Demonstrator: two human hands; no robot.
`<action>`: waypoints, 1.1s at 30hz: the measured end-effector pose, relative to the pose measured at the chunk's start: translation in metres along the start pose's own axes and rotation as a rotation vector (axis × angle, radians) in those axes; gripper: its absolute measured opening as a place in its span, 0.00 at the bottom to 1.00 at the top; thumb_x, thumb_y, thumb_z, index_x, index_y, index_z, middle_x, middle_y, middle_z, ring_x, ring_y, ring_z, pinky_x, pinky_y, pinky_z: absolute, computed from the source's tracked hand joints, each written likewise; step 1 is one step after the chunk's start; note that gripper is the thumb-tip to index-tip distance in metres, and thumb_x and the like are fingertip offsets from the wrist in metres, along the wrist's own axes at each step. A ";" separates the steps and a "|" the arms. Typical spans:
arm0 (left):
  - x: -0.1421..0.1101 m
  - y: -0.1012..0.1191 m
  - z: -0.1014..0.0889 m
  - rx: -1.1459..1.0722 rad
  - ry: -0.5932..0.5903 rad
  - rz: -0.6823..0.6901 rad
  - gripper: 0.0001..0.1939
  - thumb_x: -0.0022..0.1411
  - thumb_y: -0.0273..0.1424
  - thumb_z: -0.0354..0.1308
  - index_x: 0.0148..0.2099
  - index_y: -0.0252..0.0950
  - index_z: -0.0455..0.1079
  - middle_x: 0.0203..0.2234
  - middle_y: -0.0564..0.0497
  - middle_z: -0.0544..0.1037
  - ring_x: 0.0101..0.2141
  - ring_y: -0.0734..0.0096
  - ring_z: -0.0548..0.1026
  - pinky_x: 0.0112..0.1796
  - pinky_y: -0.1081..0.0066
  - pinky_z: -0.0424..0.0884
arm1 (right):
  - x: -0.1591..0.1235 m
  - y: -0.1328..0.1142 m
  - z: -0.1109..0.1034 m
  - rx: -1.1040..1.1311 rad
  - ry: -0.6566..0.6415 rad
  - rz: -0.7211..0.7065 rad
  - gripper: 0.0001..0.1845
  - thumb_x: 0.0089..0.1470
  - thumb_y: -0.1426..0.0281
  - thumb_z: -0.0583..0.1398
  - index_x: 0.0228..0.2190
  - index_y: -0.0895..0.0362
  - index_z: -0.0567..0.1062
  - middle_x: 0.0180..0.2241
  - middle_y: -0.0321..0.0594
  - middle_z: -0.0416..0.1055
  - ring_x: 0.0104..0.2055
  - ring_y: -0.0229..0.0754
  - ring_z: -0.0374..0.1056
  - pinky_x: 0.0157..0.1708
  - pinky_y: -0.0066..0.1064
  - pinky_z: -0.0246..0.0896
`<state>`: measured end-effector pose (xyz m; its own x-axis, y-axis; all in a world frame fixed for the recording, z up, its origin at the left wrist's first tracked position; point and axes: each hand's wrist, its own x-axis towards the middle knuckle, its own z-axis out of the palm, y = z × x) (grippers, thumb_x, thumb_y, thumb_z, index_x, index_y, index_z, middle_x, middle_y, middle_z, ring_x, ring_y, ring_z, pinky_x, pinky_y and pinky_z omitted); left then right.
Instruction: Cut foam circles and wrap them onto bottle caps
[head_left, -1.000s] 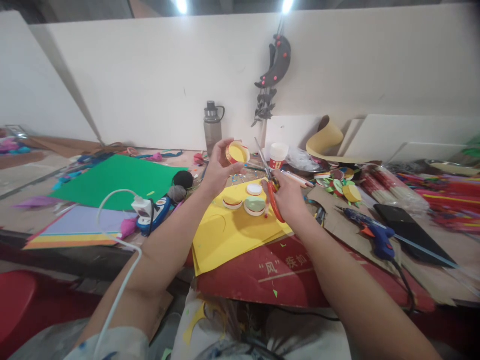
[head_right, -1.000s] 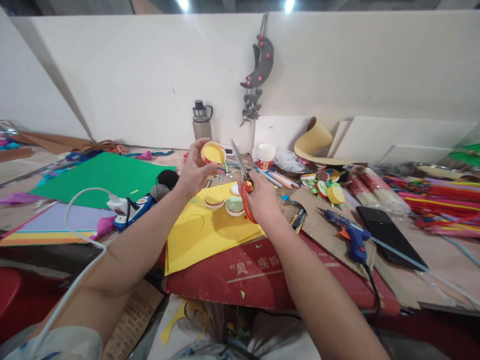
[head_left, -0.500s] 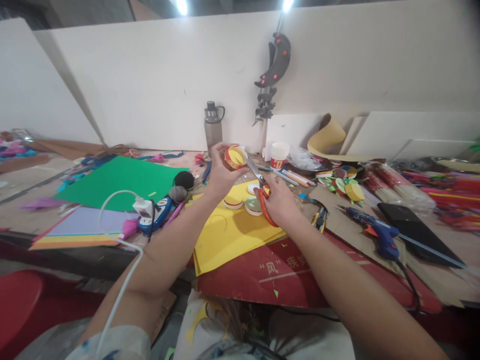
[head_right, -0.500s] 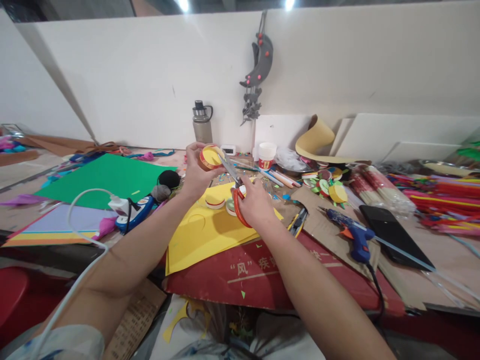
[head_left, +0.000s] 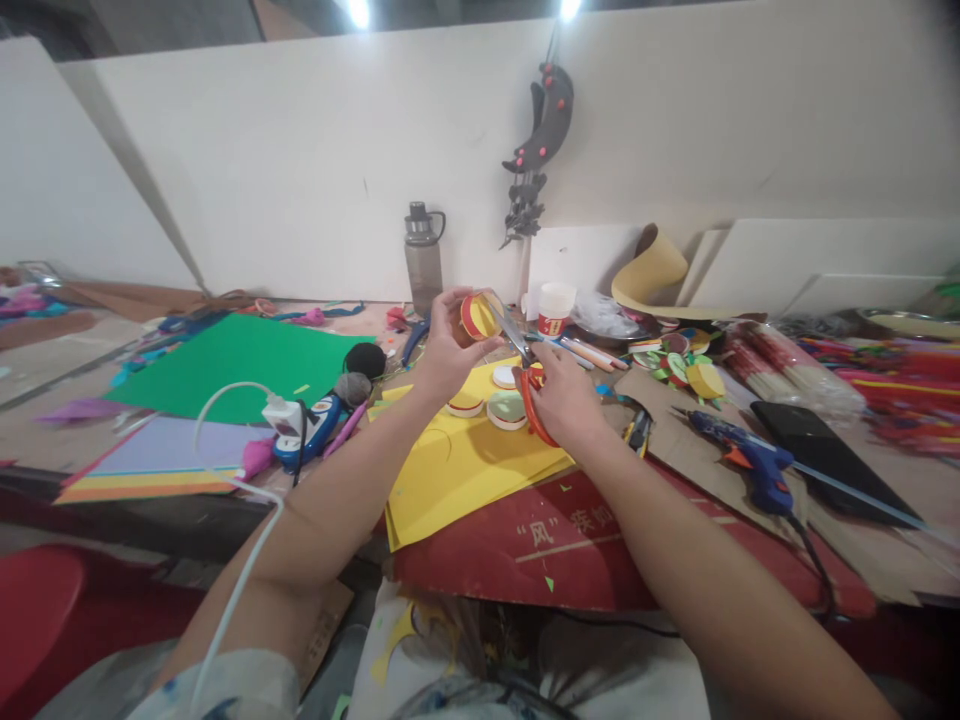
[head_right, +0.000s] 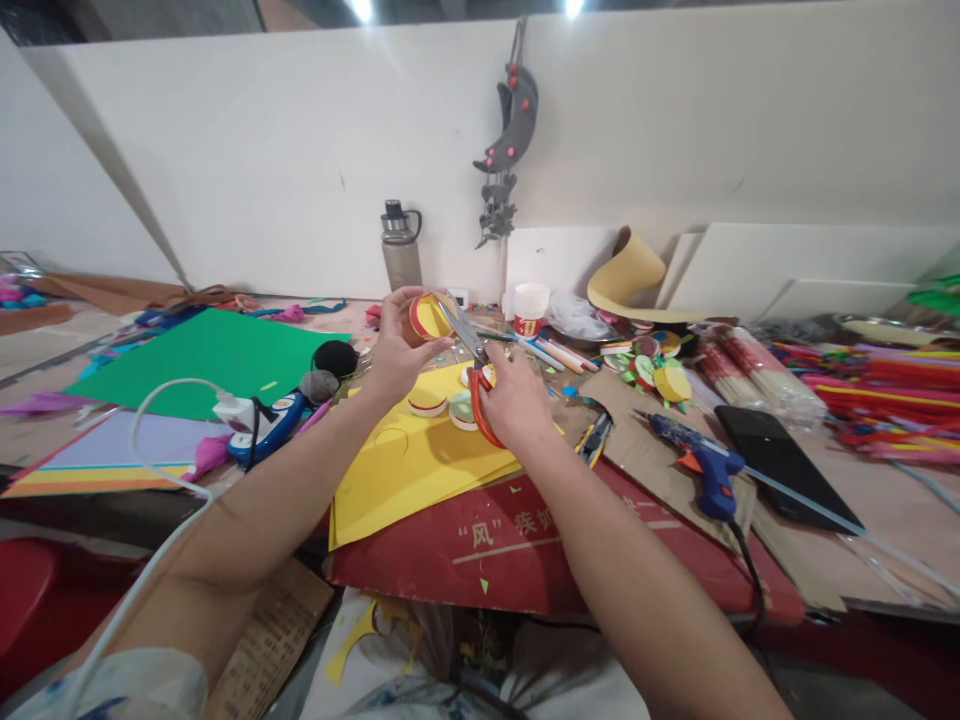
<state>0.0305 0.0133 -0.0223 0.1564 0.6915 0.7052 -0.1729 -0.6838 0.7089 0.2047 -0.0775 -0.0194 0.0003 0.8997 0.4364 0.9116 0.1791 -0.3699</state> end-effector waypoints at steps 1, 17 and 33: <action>0.000 0.000 0.000 -0.008 0.001 0.000 0.43 0.48 0.45 0.79 0.59 0.46 0.58 0.62 0.42 0.70 0.62 0.53 0.73 0.62 0.52 0.69 | 0.000 0.001 0.000 0.002 0.007 -0.009 0.20 0.67 0.64 0.56 0.56 0.57 0.74 0.51 0.55 0.74 0.47 0.56 0.72 0.44 0.39 0.64; 0.006 -0.007 -0.003 -0.199 0.007 -0.045 0.40 0.47 0.42 0.80 0.56 0.47 0.63 0.59 0.47 0.72 0.59 0.59 0.74 0.57 0.56 0.75 | 0.001 0.005 0.002 -0.069 0.049 -0.055 0.18 0.63 0.69 0.56 0.53 0.56 0.75 0.46 0.52 0.78 0.45 0.55 0.73 0.41 0.38 0.62; 0.014 0.012 -0.022 -0.275 -0.055 -0.205 0.35 0.54 0.54 0.72 0.55 0.40 0.70 0.49 0.44 0.81 0.47 0.58 0.83 0.44 0.62 0.82 | 0.004 0.008 -0.001 -0.025 0.039 -0.088 0.14 0.65 0.67 0.54 0.45 0.56 0.78 0.38 0.50 0.79 0.42 0.52 0.73 0.40 0.36 0.61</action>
<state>0.0096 0.0198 -0.0043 0.2663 0.7890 0.5537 -0.3868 -0.4386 0.8111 0.2127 -0.0731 -0.0198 -0.0647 0.8645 0.4985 0.9187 0.2466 -0.3085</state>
